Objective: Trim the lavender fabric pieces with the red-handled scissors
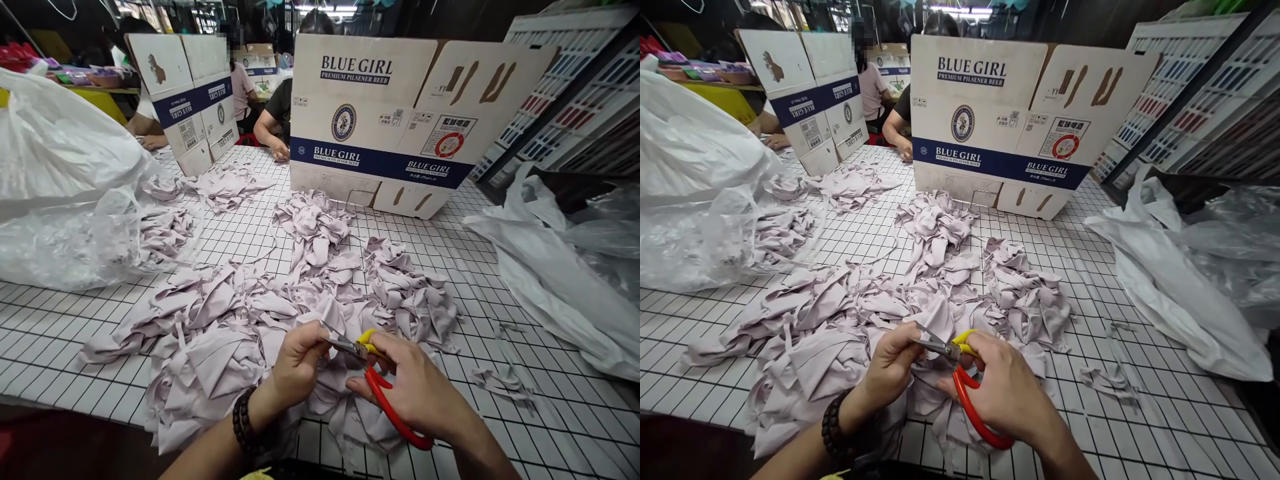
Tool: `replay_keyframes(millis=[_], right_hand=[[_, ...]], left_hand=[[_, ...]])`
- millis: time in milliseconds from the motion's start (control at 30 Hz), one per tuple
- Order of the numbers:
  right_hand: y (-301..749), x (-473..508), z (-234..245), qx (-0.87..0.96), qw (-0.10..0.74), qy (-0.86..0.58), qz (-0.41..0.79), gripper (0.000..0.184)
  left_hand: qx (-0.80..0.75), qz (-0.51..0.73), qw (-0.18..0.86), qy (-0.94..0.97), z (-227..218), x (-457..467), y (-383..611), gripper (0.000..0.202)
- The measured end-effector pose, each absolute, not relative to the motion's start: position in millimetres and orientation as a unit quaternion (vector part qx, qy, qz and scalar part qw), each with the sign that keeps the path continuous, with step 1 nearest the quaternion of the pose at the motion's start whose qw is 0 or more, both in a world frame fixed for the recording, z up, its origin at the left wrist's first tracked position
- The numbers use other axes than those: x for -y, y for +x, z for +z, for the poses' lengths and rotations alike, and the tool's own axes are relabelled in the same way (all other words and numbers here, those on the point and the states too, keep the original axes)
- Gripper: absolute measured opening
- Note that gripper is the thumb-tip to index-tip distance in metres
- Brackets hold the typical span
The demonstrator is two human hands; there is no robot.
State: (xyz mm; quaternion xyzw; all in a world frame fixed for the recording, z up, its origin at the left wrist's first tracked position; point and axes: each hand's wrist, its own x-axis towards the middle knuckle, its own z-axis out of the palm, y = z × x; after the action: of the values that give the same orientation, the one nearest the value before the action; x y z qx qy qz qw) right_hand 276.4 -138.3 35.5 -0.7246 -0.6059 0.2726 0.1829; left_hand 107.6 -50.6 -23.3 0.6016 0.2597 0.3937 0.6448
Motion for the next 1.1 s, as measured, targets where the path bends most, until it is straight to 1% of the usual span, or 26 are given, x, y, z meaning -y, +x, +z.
replay_keyframes(millis=[200,700,900,1100], right_hand=[[273.6,138.5,41.5,0.604,0.162,-0.734,0.265,0.032],[267.9,142.1,36.7,0.611,0.144,-0.755,0.190,0.035],[265.0,143.1,35.0,0.621,0.162,-0.746,0.179,0.036],[263.4,143.6,30.2,0.633,0.192,-0.737,0.140,0.029]], left_hand=[[-0.215,0.410,0.632,0.622,-27.6,49.7,109.1,0.035],[-0.229,0.385,0.617,0.647,-25.9,48.9,103.8,0.038],[-0.218,0.385,0.616,0.651,-22.4,46.6,103.2,0.035],[-0.221,0.379,0.638,0.633,-27.4,47.8,101.1,0.033]])
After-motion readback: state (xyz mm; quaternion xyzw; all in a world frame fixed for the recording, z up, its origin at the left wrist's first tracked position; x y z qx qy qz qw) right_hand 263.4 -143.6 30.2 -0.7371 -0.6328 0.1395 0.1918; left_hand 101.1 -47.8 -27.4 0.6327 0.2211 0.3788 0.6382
